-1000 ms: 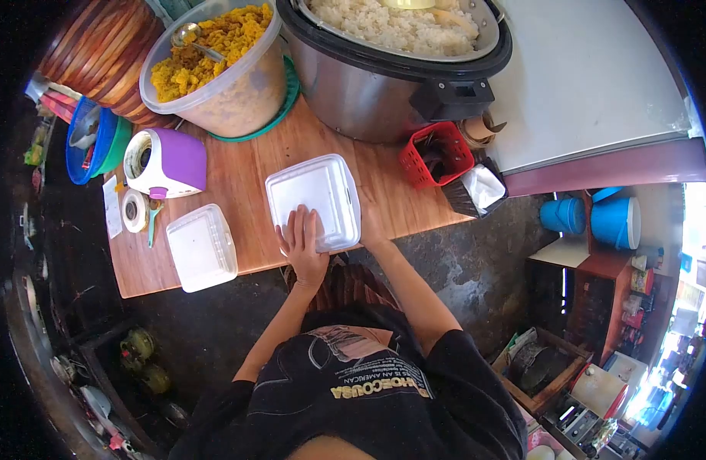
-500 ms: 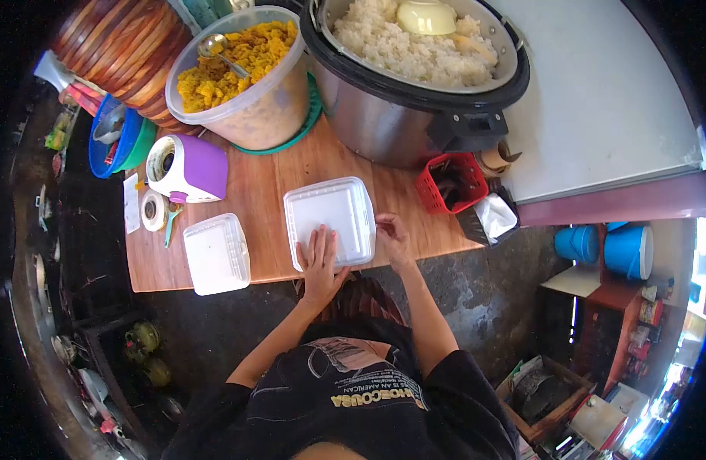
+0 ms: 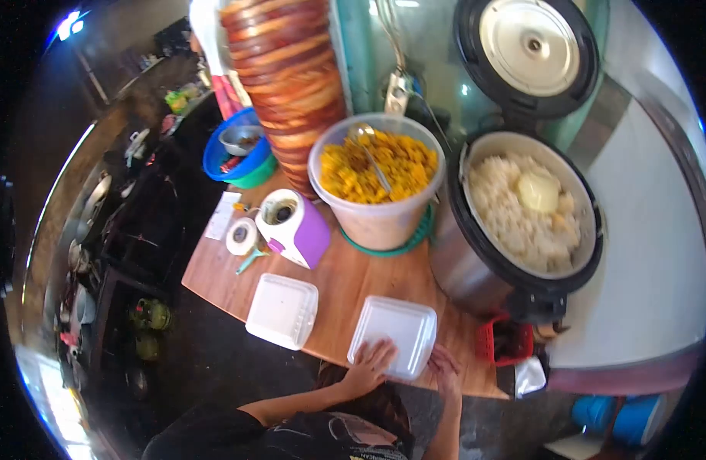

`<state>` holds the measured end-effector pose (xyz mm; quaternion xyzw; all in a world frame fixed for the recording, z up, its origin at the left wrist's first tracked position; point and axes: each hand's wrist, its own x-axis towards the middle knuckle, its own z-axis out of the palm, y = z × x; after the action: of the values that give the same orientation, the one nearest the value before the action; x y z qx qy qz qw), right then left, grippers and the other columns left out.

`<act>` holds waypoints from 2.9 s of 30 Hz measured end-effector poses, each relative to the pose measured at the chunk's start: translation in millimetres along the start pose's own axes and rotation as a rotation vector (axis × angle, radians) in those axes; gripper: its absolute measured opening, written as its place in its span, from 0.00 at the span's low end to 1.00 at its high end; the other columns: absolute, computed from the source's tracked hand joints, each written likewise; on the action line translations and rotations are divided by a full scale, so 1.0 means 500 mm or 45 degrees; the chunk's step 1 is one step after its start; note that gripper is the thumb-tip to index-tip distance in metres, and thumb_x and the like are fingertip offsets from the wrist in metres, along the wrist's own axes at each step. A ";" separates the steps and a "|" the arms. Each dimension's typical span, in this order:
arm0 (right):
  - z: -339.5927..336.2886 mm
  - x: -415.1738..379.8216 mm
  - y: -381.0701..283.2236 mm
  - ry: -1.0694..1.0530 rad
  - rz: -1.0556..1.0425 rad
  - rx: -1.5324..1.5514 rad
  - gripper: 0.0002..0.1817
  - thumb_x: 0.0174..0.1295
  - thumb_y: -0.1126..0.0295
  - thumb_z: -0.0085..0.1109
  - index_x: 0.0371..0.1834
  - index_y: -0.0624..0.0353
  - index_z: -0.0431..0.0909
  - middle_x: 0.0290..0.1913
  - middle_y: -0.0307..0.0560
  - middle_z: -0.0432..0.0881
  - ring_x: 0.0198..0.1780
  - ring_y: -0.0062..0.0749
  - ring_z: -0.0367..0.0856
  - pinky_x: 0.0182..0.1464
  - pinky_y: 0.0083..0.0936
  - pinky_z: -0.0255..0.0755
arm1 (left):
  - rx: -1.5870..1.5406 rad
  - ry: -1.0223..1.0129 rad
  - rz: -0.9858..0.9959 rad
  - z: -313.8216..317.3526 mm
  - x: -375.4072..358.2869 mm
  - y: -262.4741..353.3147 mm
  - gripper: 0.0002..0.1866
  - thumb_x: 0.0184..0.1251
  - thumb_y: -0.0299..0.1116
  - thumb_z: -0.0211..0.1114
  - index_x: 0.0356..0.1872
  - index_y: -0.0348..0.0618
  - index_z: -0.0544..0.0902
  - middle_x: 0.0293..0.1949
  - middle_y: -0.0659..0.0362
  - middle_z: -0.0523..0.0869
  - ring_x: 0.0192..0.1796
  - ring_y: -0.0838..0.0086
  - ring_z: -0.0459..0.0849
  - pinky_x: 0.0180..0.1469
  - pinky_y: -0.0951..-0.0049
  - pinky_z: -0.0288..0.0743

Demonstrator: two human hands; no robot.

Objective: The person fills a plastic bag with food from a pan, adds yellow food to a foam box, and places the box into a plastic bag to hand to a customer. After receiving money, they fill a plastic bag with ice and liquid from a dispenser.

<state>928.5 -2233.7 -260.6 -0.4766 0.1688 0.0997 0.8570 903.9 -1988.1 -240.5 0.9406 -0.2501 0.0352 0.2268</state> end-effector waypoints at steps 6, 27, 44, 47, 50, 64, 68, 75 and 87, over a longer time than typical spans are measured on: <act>0.010 0.036 0.019 0.194 -0.130 -0.462 0.12 0.61 0.68 0.66 0.44 0.63 0.82 0.38 0.39 0.82 0.39 0.21 0.78 0.43 0.20 0.74 | 0.035 -0.029 0.025 -0.004 -0.001 -0.006 0.41 0.60 0.41 0.62 0.74 0.47 0.56 0.76 0.54 0.53 0.77 0.62 0.50 0.74 0.50 0.41; -0.065 0.081 0.016 0.325 0.057 -0.942 0.05 0.63 0.73 0.59 0.38 0.61 0.82 0.33 0.42 0.85 0.34 0.30 0.82 0.38 0.28 0.77 | -0.326 -0.352 0.411 -0.071 0.010 -0.111 0.38 0.59 0.30 0.60 0.71 0.37 0.57 0.75 0.48 0.51 0.77 0.56 0.49 0.75 0.60 0.48; 1.779 0.611 -0.226 -0.239 -2.511 -2.198 0.09 0.55 0.74 0.55 0.36 0.57 0.83 0.39 0.46 0.81 0.49 0.40 0.76 0.48 0.35 0.71 | -0.270 0.713 -0.623 -0.720 -0.320 -0.659 0.20 0.58 0.27 0.66 0.54 0.39 0.79 0.52 0.48 0.81 0.50 0.54 0.82 0.50 0.64 0.79; 1.884 0.717 -0.221 0.350 -2.595 -2.657 0.11 0.57 0.67 0.53 0.38 0.50 0.85 0.41 0.38 0.81 0.50 0.30 0.71 0.50 0.28 0.62 | -0.313 0.837 -0.859 -0.747 -0.404 -0.731 0.18 0.56 0.24 0.66 0.50 0.37 0.80 0.48 0.49 0.82 0.45 0.54 0.84 0.45 0.65 0.80; 1.915 0.746 -0.229 0.614 -2.578 -2.712 0.08 0.53 0.71 0.56 0.34 0.53 0.84 0.37 0.39 0.81 0.47 0.33 0.76 0.49 0.28 0.68 | -0.207 0.890 -0.881 -0.738 -0.457 -0.790 0.16 0.56 0.22 0.65 0.47 0.37 0.81 0.46 0.49 0.82 0.43 0.54 0.84 0.44 0.65 0.80; 1.887 0.659 -0.424 -0.034 -1.577 -2.343 0.04 0.48 0.74 0.61 0.22 0.57 0.85 0.29 0.52 0.86 0.33 0.41 0.85 0.40 0.33 0.78 | -0.475 0.865 -0.141 -0.882 -0.105 -1.011 0.17 0.53 0.16 0.64 0.46 0.35 0.79 0.44 0.45 0.82 0.47 0.53 0.82 0.49 0.65 0.77; 1.856 0.663 -0.474 -0.390 -1.638 -2.033 0.06 0.52 0.71 0.62 0.30 0.60 0.83 0.30 0.53 0.85 0.32 0.42 0.84 0.39 0.34 0.77 | -0.757 0.865 0.043 -1.016 0.104 -1.057 0.15 0.58 0.15 0.60 0.48 0.34 0.79 0.44 0.49 0.82 0.44 0.67 0.84 0.44 0.72 0.77; 1.827 0.666 -0.369 -0.114 -2.371 -2.608 0.09 0.61 0.69 0.53 0.38 0.61 0.80 0.34 0.49 0.84 0.41 0.43 0.83 0.44 0.40 0.74 | -1.198 0.873 0.084 -1.090 0.374 -1.094 0.13 0.68 0.22 0.57 0.52 0.36 0.78 0.47 0.58 0.82 0.44 0.75 0.82 0.48 0.75 0.77; 1.874 0.673 -0.459 -0.037 -1.732 -2.487 0.07 0.45 0.73 0.69 0.29 0.57 0.84 0.29 0.44 0.87 0.32 0.34 0.85 0.35 0.25 0.78 | -1.342 0.876 -0.034 -1.121 0.400 -1.124 0.10 0.69 0.30 0.59 0.47 0.37 0.79 0.43 0.60 0.82 0.42 0.75 0.82 0.45 0.75 0.78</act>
<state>1497.4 -1554.2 247.8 -0.9183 -0.2759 -0.2837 0.0099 1378.5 -1396.0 67.0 0.6402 -0.1349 0.2050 0.7280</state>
